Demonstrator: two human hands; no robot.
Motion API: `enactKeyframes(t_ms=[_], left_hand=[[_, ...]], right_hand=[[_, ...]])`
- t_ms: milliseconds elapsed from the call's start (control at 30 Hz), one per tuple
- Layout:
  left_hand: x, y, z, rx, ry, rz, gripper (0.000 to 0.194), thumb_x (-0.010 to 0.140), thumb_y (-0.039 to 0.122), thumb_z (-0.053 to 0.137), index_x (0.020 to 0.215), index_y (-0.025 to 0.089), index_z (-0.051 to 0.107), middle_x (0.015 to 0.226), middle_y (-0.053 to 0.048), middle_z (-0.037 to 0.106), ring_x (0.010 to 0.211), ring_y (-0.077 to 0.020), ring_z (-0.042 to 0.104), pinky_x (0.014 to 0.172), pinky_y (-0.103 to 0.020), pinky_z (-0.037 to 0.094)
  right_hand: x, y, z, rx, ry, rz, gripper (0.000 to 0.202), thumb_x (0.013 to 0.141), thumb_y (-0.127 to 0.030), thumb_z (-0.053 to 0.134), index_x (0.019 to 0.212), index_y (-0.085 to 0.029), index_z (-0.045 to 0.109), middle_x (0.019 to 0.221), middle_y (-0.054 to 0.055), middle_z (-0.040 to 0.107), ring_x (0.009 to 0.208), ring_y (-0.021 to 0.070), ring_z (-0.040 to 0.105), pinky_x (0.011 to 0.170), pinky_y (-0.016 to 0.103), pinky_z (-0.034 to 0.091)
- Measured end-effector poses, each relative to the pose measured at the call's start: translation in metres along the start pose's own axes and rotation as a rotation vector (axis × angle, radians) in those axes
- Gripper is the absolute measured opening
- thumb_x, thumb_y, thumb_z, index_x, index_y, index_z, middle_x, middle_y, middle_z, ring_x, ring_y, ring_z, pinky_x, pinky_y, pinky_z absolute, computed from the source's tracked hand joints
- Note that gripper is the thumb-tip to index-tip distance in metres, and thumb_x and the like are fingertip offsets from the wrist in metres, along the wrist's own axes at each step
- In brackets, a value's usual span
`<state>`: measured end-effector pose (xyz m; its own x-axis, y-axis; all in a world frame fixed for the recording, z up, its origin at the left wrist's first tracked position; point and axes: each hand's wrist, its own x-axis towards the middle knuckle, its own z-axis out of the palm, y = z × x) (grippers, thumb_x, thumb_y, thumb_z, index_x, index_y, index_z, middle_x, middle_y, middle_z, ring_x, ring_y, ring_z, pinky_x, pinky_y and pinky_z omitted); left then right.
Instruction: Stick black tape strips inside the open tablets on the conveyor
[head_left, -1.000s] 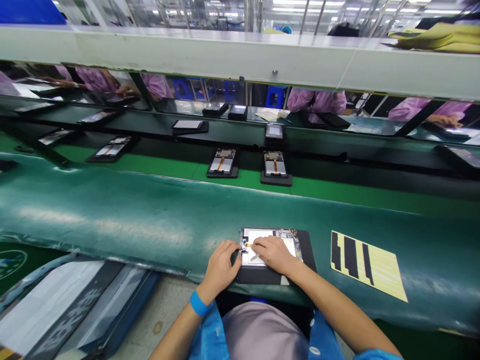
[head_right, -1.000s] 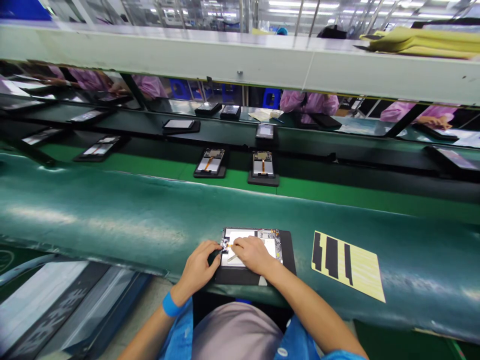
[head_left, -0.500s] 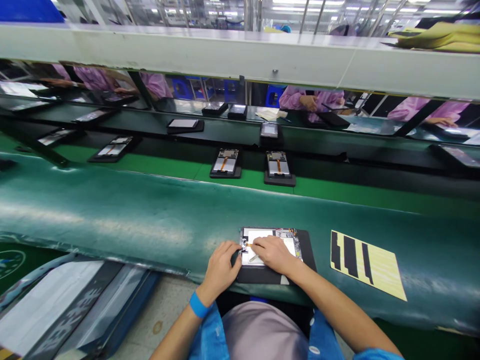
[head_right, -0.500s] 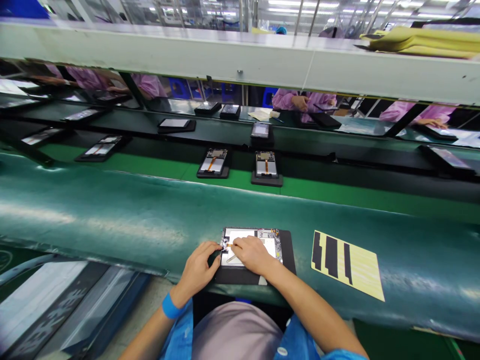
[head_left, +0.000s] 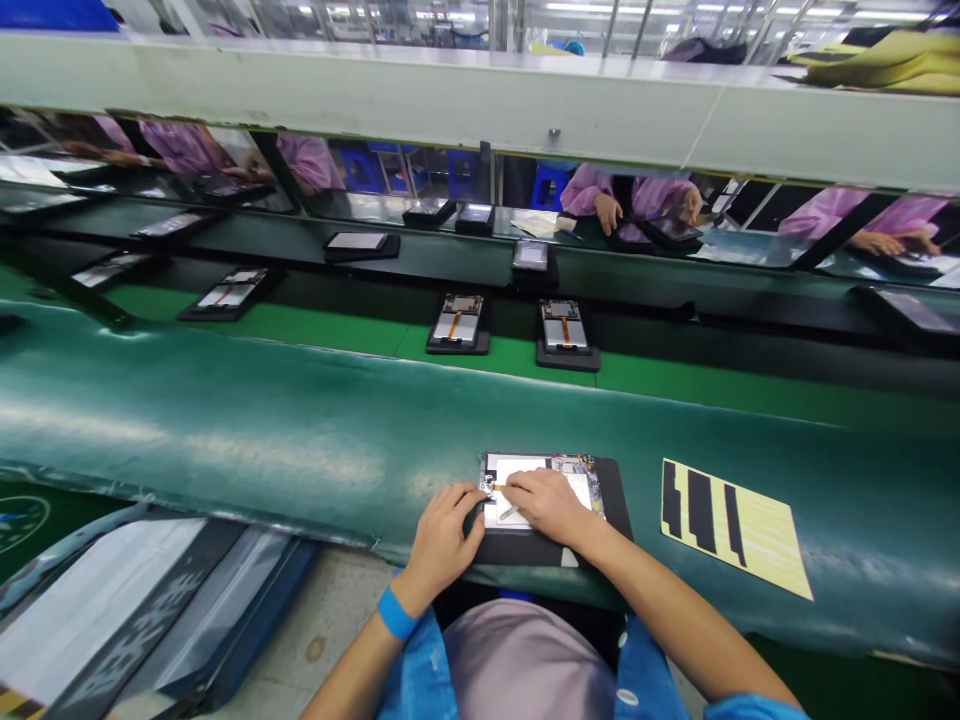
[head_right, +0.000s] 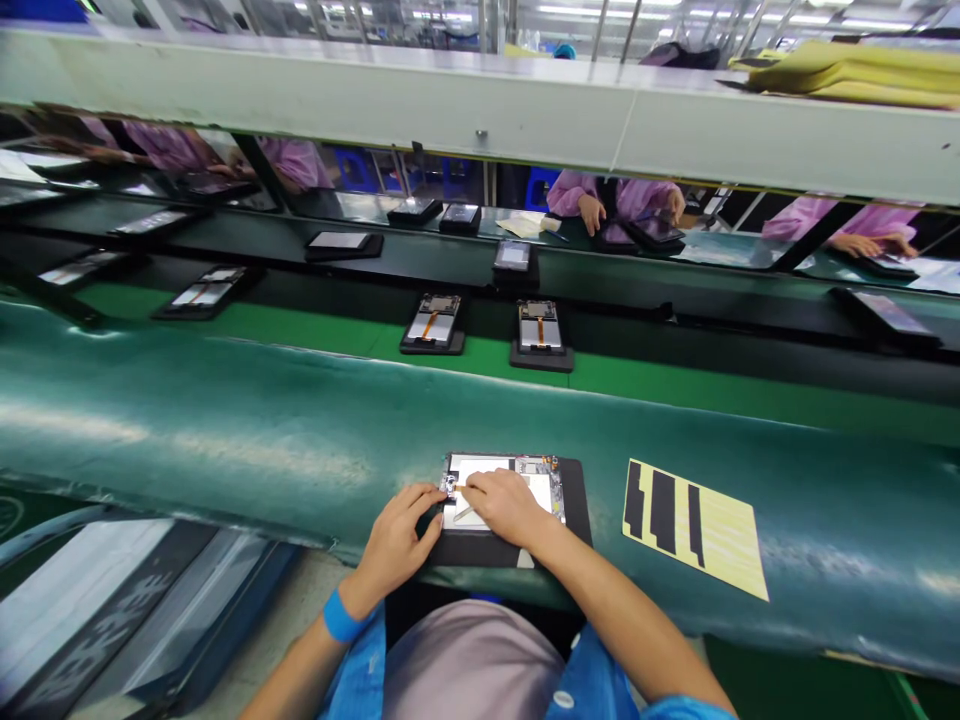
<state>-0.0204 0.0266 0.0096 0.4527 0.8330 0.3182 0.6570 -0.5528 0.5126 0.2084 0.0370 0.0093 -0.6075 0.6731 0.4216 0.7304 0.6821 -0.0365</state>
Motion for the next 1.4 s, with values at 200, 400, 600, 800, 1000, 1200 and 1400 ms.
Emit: enactKeyframes(t_ms=[200, 400, 600, 800, 1000, 1200, 1400], left_hand=[[-0.0011, -0.0014, -0.0007, 0.008, -0.022, -0.002, 0.025, 0.093, 0.022, 0.051, 0.112, 0.024, 0.067, 0.11, -0.007, 0.07, 0.101, -0.0232, 0.066, 0.088, -0.039, 0.055], [-0.0012, -0.0007, -0.0008, -0.007, -0.026, -0.018, 0.026, 0.092, 0.022, 0.051, 0.113, 0.024, 0.068, 0.11, -0.007, 0.07, 0.102, -0.0235, 0.066, 0.089, -0.039, 0.055], [-0.0015, -0.0013, -0.0005, -0.014, -0.029, -0.024, 0.026, 0.093, 0.023, 0.052, 0.112, 0.024, 0.068, 0.11, -0.008, 0.07, 0.102, -0.0239, 0.065, 0.09, -0.04, 0.055], [-0.002, -0.002, -0.0003, -0.012, -0.032, -0.023, 0.025, 0.094, 0.023, 0.051, 0.112, 0.023, 0.068, 0.111, -0.008, 0.069, 0.101, -0.0234, 0.065, 0.09, -0.04, 0.055], [-0.0021, -0.0016, -0.0003, -0.023, -0.024, -0.015, 0.025, 0.093, 0.023, 0.05, 0.113, 0.022, 0.067, 0.111, -0.008, 0.069, 0.101, -0.0234, 0.065, 0.089, -0.04, 0.055], [-0.003, -0.0012, 0.0007, -0.023, -0.03, -0.026, 0.026, 0.093, 0.024, 0.051, 0.113, 0.023, 0.068, 0.111, -0.009, 0.069, 0.101, -0.0237, 0.065, 0.089, -0.04, 0.055], [-0.0049, -0.0014, 0.0043, 0.004, -0.021, -0.013, 0.028, 0.094, 0.024, 0.05, 0.115, 0.023, 0.068, 0.113, -0.009, 0.068, 0.103, -0.0241, 0.065, 0.089, -0.04, 0.055]], right_hand=[[-0.0002, 0.0004, 0.0001, 0.023, -0.007, 0.005, 0.016, 0.102, -0.017, 0.056, 0.093, -0.019, 0.069, 0.089, 0.002, 0.072, 0.066, 0.0122, 0.056, 0.061, 0.027, 0.034], [-0.0005, 0.0009, -0.0002, 0.052, -0.002, 0.013, 0.016, 0.102, -0.018, 0.055, 0.094, -0.02, 0.069, 0.09, 0.002, 0.072, 0.068, 0.0128, 0.057, 0.062, 0.027, 0.035], [-0.0007, 0.0009, -0.0008, 0.061, -0.008, 0.016, 0.015, 0.102, -0.019, 0.056, 0.094, -0.02, 0.069, 0.092, 0.003, 0.072, 0.068, 0.0128, 0.057, 0.062, 0.026, 0.036], [-0.0014, 0.0006, 0.0013, 0.065, -0.021, 0.019, 0.018, 0.102, -0.019, 0.054, 0.095, -0.02, 0.07, 0.091, 0.002, 0.072, 0.068, 0.0125, 0.057, 0.062, 0.026, 0.036], [-0.0016, 0.0027, 0.0017, 0.069, -0.02, 0.014, 0.016, 0.101, -0.018, 0.055, 0.095, -0.02, 0.071, 0.092, 0.002, 0.073, 0.068, 0.013, 0.058, 0.063, 0.026, 0.037], [-0.0016, 0.0046, 0.0043, 0.13, -0.014, 0.011, 0.012, 0.099, -0.017, 0.058, 0.095, -0.02, 0.069, 0.093, 0.003, 0.073, 0.073, 0.0138, 0.062, 0.065, 0.026, 0.039], [-0.0029, 0.0039, 0.0086, 0.153, -0.005, 0.037, 0.012, 0.098, -0.016, 0.059, 0.096, -0.02, 0.07, 0.094, 0.003, 0.075, 0.074, 0.0141, 0.064, 0.067, 0.026, 0.042]])
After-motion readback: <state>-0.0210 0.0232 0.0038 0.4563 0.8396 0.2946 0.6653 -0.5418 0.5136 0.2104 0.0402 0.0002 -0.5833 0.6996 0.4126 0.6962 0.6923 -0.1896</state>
